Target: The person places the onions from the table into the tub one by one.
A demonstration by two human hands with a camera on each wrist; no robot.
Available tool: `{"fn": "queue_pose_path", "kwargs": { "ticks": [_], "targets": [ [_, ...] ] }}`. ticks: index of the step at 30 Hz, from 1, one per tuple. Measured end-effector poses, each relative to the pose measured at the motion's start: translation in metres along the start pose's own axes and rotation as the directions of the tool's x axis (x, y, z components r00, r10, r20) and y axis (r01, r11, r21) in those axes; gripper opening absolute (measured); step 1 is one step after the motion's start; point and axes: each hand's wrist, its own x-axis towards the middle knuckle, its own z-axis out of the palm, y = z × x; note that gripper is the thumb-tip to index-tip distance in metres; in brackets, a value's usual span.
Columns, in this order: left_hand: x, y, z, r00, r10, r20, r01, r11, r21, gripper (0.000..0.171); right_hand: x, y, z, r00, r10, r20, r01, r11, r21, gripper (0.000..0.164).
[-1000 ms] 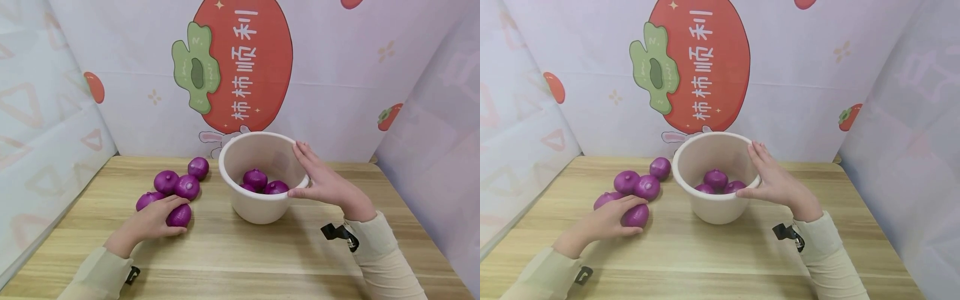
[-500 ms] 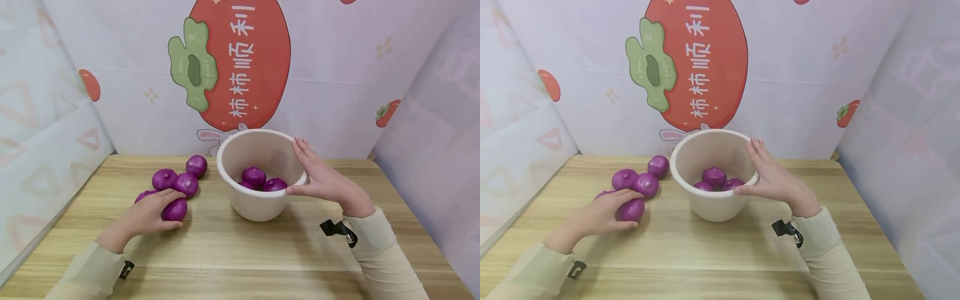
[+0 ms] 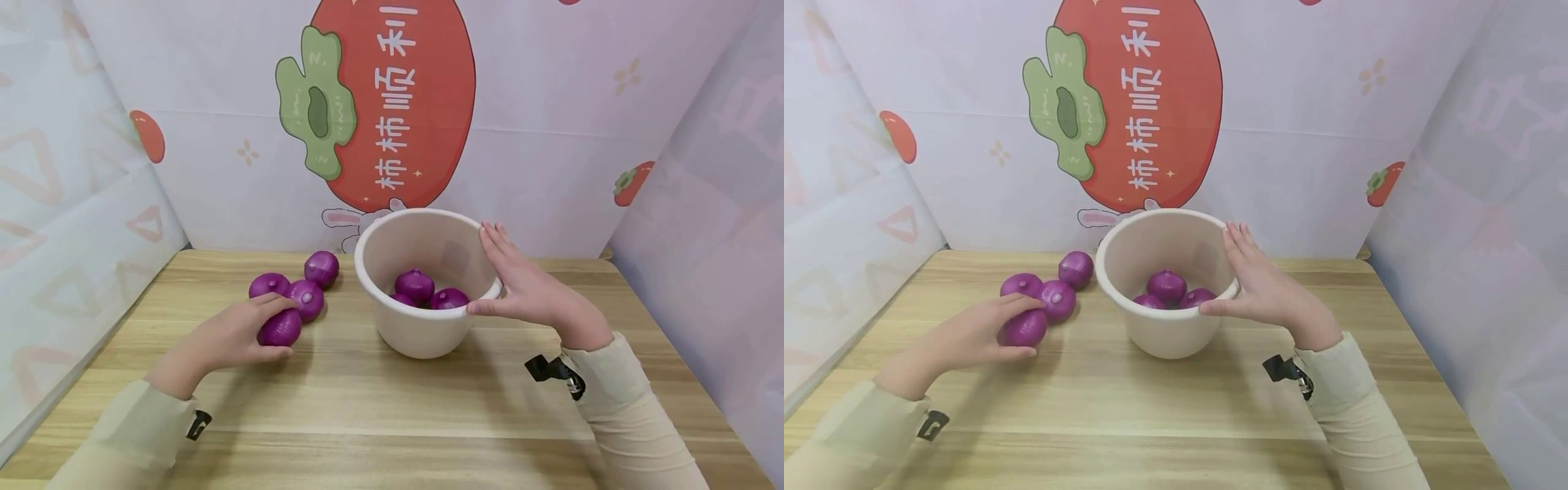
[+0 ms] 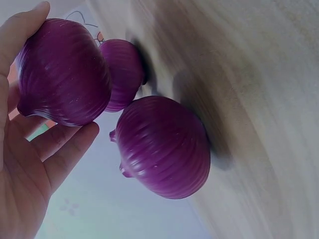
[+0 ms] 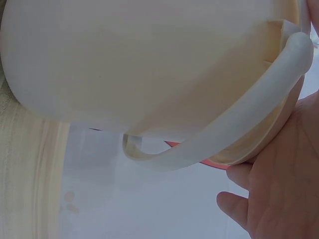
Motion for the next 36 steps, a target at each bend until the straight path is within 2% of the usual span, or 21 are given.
{"fn": "queue_pose_path", "kwargs": {
  "ticks": [14, 22, 31, 36],
  "targets": [
    [0.004, 0.003, -0.015, 1.000, -0.011, -0.003, 0.011, 1.000, 0.026, 0.066, -0.002, 0.001, -0.001, 1.000, -0.004, -0.008, 0.004, 1.000, 0.001, 0.121],
    [0.007, 0.003, -0.024, 0.999, 0.033, -0.022, -0.032, 0.999, 0.041, 0.063, 0.000, 0.001, 0.002, 1.000, 0.005, -0.004, -0.005, 1.000, -0.009, 0.121],
    [0.011, 0.002, -0.033, 0.998, 0.055, -0.044, -0.051, 0.995, 0.081, 0.069, -0.001, 0.000, 0.002, 1.000, 0.008, 0.001, -0.008, 1.000, -0.018, 0.121],
    [0.019, 0.003, -0.039, 0.996, 0.078, -0.038, -0.075, 0.994, 0.081, 0.063, -0.001, 0.000, 0.002, 1.000, 0.007, 0.000, -0.007, 1.000, -0.012, 0.121]
  ]
}}
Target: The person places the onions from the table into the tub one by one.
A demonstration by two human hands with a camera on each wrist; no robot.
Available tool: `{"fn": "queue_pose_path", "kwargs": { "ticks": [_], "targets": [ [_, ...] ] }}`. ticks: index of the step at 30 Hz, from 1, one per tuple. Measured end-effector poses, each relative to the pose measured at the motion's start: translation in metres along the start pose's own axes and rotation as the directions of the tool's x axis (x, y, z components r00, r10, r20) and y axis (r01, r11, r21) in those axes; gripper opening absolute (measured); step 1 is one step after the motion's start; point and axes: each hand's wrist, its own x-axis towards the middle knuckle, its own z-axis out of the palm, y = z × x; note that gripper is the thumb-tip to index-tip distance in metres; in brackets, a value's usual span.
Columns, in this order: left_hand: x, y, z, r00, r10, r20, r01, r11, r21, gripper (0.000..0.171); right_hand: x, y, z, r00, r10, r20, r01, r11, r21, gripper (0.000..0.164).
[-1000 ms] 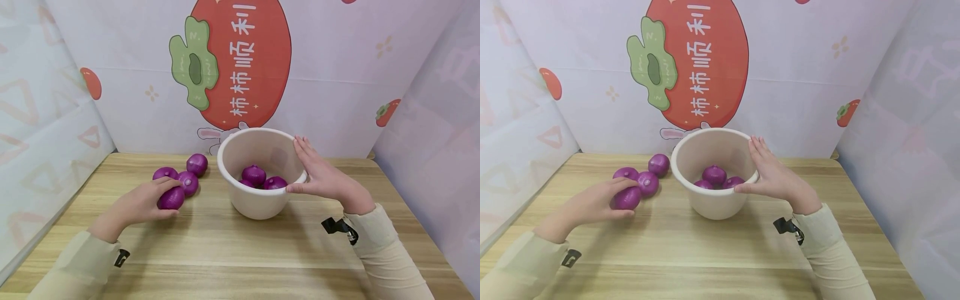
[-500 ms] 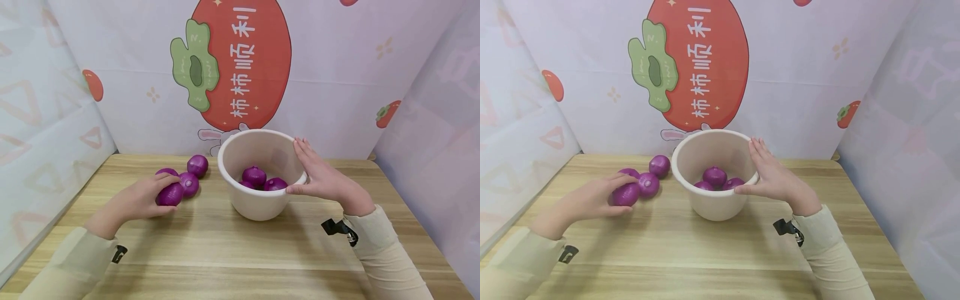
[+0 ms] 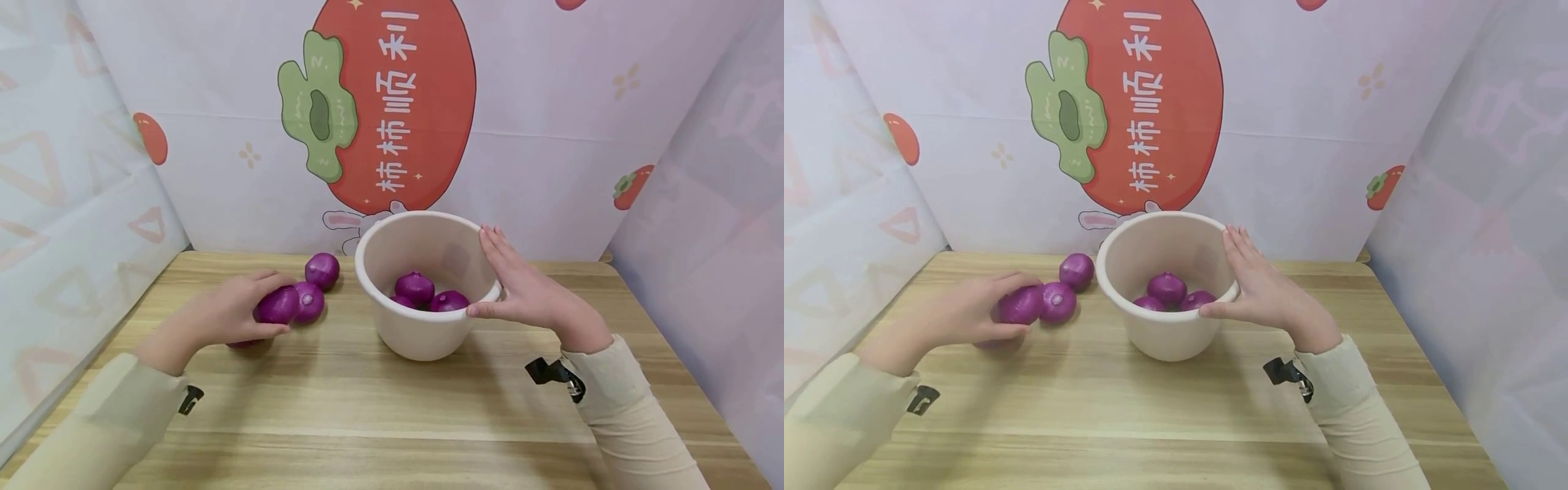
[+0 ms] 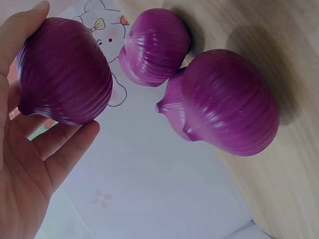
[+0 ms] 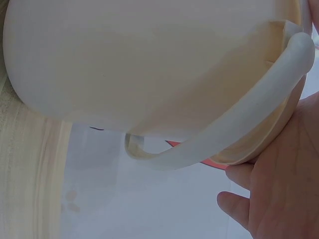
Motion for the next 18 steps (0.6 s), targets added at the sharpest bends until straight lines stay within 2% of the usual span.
{"fn": "queue_pose_path", "kwargs": {
  "ticks": [8, 18],
  "targets": [
    [0.011, 0.004, -0.015, 1.000, -0.014, 0.027, 0.015, 1.000, -0.024, 0.061, 0.000, 0.001, 0.001, 1.000, -0.001, -0.004, 0.001, 1.000, 0.001, 0.121],
    [0.019, 0.003, -0.036, 1.000, 0.002, -0.005, -0.002, 1.000, -0.004, 0.059, 0.000, 0.001, 0.001, 1.000, 0.003, -0.005, -0.003, 1.000, 0.008, 0.121]
  ]
}}
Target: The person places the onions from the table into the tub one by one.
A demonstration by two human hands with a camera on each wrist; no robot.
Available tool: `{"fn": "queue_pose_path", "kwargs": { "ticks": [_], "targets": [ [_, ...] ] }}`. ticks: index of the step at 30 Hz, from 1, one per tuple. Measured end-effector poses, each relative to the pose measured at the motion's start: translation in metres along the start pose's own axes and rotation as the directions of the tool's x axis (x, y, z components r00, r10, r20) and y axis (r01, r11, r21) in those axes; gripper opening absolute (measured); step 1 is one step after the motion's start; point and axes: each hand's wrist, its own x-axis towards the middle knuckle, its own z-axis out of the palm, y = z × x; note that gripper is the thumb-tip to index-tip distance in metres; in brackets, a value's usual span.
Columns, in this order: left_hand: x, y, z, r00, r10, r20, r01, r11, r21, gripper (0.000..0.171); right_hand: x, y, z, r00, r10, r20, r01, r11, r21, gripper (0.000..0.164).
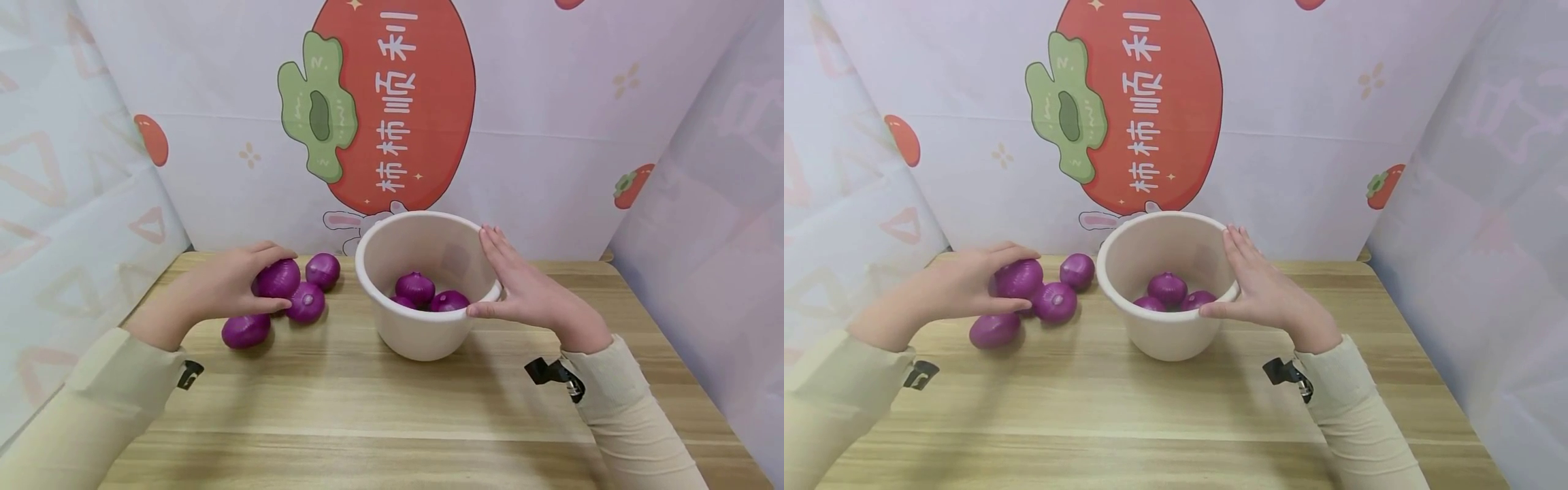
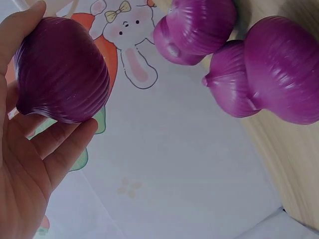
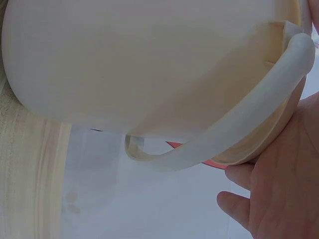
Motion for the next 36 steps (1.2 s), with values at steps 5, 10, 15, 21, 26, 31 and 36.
{"fn": "queue_pose_path", "kwargs": {
  "ticks": [5, 10, 15, 21, 26, 31, 36],
  "targets": [
    [0.004, 0.001, -0.010, 1.000, 0.001, 0.013, -0.001, 1.000, 0.011, 0.060, 0.000, -0.001, 0.000, 1.000, 0.002, -0.001, -0.002, 1.000, -0.007, 0.122],
    [0.009, 0.004, -0.019, 0.999, -0.021, 0.031, 0.021, 1.000, 0.014, 0.061, 0.000, 0.000, 0.001, 1.000, 0.004, -0.001, -0.004, 1.000, -0.004, 0.122],
    [0.013, 0.006, -0.027, 0.999, -0.018, 0.033, 0.018, 1.000, 0.009, 0.062, 0.000, 0.000, 0.001, 1.000, 0.000, -0.003, 0.000, 1.000, 0.002, 0.122],
    [0.018, 0.010, -0.032, 1.000, -0.015, 0.008, 0.015, 1.000, 0.006, 0.061, 0.001, 0.000, 0.000, 1.000, 0.003, 0.000, -0.003, 1.000, 0.006, 0.122],
    [0.024, 0.014, -0.035, 1.000, -0.002, -0.009, 0.002, 1.000, 0.014, 0.061, 0.001, 0.001, 0.001, 1.000, 0.007, -0.002, -0.007, 1.000, 0.005, 0.122],
    [0.032, 0.018, -0.038, 1.000, 0.018, -0.013, -0.017, 0.999, 0.029, 0.061, 0.001, 0.001, 0.001, 1.000, 0.011, -0.003, -0.011, 1.000, 0.008, 0.122],
    [0.038, 0.021, -0.041, 0.999, 0.033, -0.014, -0.033, 0.999, 0.032, 0.062, 0.001, 0.001, 0.000, 1.000, 0.001, -0.008, -0.001, 1.000, 0.007, 0.122]
  ]
}}
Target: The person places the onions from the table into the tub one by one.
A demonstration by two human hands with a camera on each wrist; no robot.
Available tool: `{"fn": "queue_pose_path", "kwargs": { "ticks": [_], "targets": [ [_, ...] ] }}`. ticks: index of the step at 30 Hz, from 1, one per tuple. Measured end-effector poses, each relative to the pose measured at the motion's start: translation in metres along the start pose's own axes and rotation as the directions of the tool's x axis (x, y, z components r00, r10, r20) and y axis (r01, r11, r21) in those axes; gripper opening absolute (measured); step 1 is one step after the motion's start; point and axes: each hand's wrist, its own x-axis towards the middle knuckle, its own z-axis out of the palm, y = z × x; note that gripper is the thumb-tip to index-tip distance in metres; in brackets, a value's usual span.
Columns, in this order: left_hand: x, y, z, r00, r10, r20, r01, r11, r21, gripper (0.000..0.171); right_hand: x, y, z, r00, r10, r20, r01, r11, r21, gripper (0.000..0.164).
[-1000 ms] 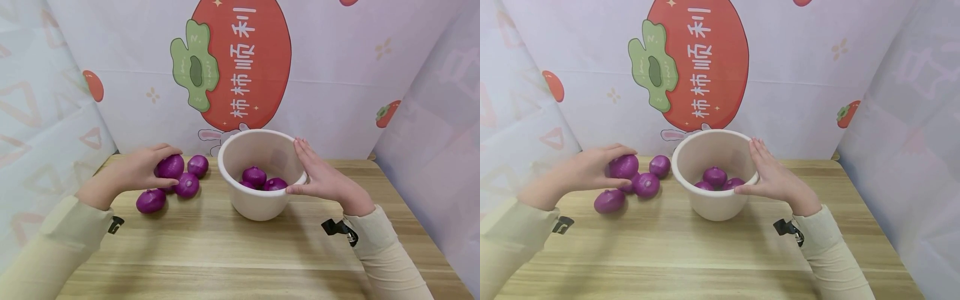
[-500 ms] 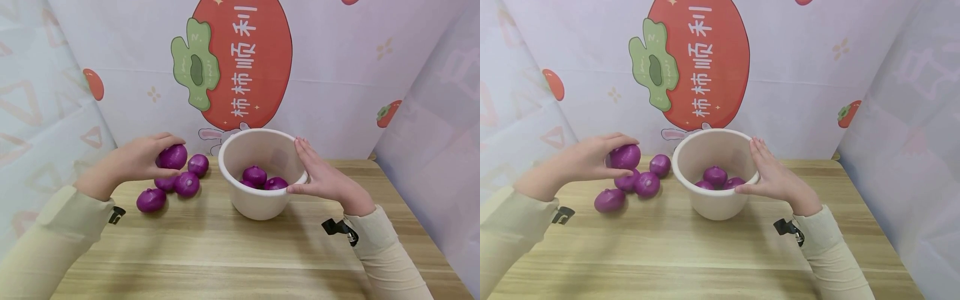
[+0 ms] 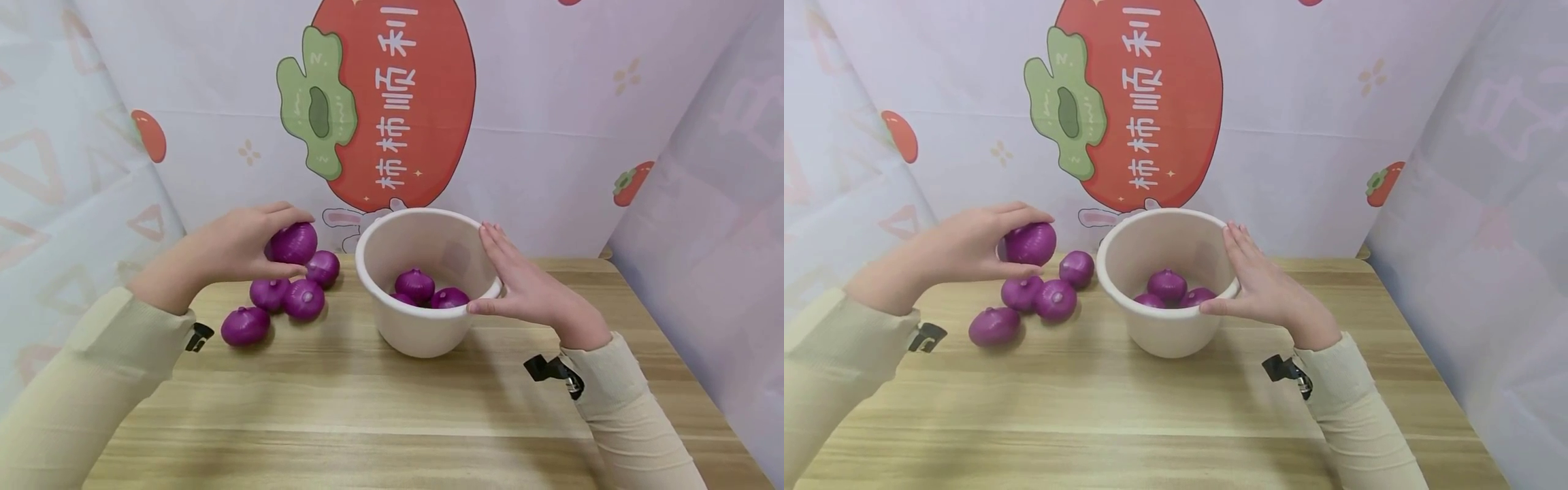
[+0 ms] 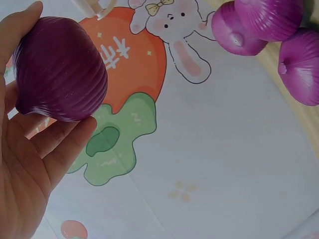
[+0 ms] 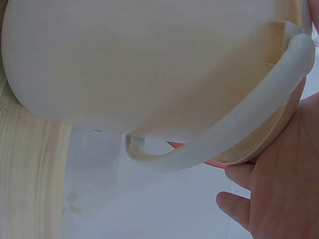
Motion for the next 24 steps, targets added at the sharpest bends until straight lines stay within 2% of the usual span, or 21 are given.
{"fn": "queue_pose_path", "kwargs": {
  "ticks": [24],
  "targets": [
    [0.023, 0.014, -0.004, 0.998, 0.053, -0.019, -0.054, 0.999, -0.010, 0.063, 0.000, -0.001, 0.000, 1.000, -0.005, -0.001, 0.005, 1.000, 0.006, 0.121]
  ]
}}
